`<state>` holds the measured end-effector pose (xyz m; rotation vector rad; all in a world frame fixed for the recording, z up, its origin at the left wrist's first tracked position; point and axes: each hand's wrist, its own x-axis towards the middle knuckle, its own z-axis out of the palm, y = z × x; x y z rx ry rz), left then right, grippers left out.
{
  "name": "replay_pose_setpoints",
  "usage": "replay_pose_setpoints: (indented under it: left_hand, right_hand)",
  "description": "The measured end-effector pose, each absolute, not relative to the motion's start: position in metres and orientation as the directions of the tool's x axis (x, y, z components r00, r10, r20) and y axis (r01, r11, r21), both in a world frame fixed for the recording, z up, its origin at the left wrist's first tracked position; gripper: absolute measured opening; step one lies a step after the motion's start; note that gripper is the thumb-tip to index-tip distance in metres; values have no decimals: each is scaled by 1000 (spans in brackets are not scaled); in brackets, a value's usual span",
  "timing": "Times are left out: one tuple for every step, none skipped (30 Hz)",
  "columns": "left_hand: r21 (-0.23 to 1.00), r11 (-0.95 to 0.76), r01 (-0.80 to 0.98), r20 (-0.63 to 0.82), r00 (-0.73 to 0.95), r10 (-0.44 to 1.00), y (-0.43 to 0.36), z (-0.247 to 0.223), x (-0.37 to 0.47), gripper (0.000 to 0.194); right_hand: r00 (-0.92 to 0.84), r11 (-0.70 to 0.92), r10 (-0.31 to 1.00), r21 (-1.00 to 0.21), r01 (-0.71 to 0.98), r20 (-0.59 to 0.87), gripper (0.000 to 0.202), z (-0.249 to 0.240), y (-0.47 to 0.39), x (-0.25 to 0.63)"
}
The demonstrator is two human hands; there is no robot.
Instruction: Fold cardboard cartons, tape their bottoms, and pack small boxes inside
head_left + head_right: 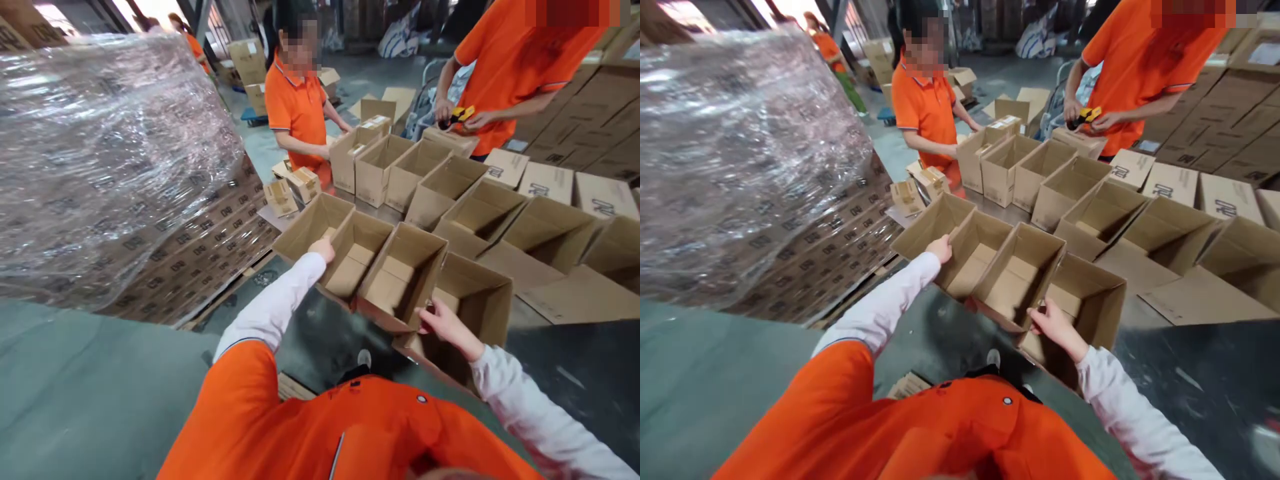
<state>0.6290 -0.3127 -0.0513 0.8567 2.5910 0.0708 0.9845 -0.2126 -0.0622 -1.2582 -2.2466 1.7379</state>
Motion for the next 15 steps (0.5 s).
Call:
replay_pose_setpoints:
  left_hand:
    - [179,812,556,-358,-732,580,-311,-56,629,46]
    - [188,812,552,-353,-734,580,-310,-59,629,47]
    - [198,812,550,-350,-734,582,-309,-63,629,48]
    - [209,810,548,-348,-732,585,-308,-65,629,48]
    - [221,807,548,-347,-729,590,-307,-67,628,48]
    - [232,804,548,-344,-727,595,-307,-68,627,48]
    - [243,800,549,-342,-723,600,-307,-69,626,48]
    - [253,795,551,-340,-719,606,-306,-70,624,48]
    - [263,790,554,-337,-714,614,-305,-69,622,48]
    - [273,783,559,-335,-708,622,-304,-69,619,48]
    - [286,774,565,-332,-700,633,-301,-68,615,47]
    - [302,761,573,-326,-688,648,-297,-66,611,47]
    - [326,741,587,-318,-670,670,-293,-63,606,47]
    - [358,713,604,-306,-645,700,-287,-60,600,48]
    - [397,673,624,-290,-610,737,-281,-57,595,48]
  right_hand:
    - [-652,1,602,-817,577,-460,52,-65,-212,985]
    - [-630,-49,605,-812,582,-487,55,-69,-212,986]
    - [-605,-99,611,-807,582,-510,58,-72,-212,987]
    - [-581,-138,621,-803,580,-526,59,-76,-212,989]
    - [-559,-164,633,-798,579,-536,60,-78,-212,989]
    - [-542,-181,641,-793,581,-543,59,-80,-213,989]
    - [-528,-192,649,-789,583,-548,58,-82,-213,989]
    - [-515,-202,656,-786,584,-551,57,-83,-214,987]
    - [-506,-210,663,-785,582,-552,58,-85,-213,985]
    - [-499,-218,669,-787,577,-551,58,-86,-211,982]
    - [-494,-227,675,-791,568,-548,58,-88,-207,979]
    - [-490,-233,684,-797,557,-541,58,-90,-202,976]
    - [-480,-234,697,-802,550,-533,55,-92,-195,973]
    - [-463,-232,712,-799,555,-528,50,-93,-188,971]
    - [-444,-226,725,-791,568,-526,43,-93,-180,969]
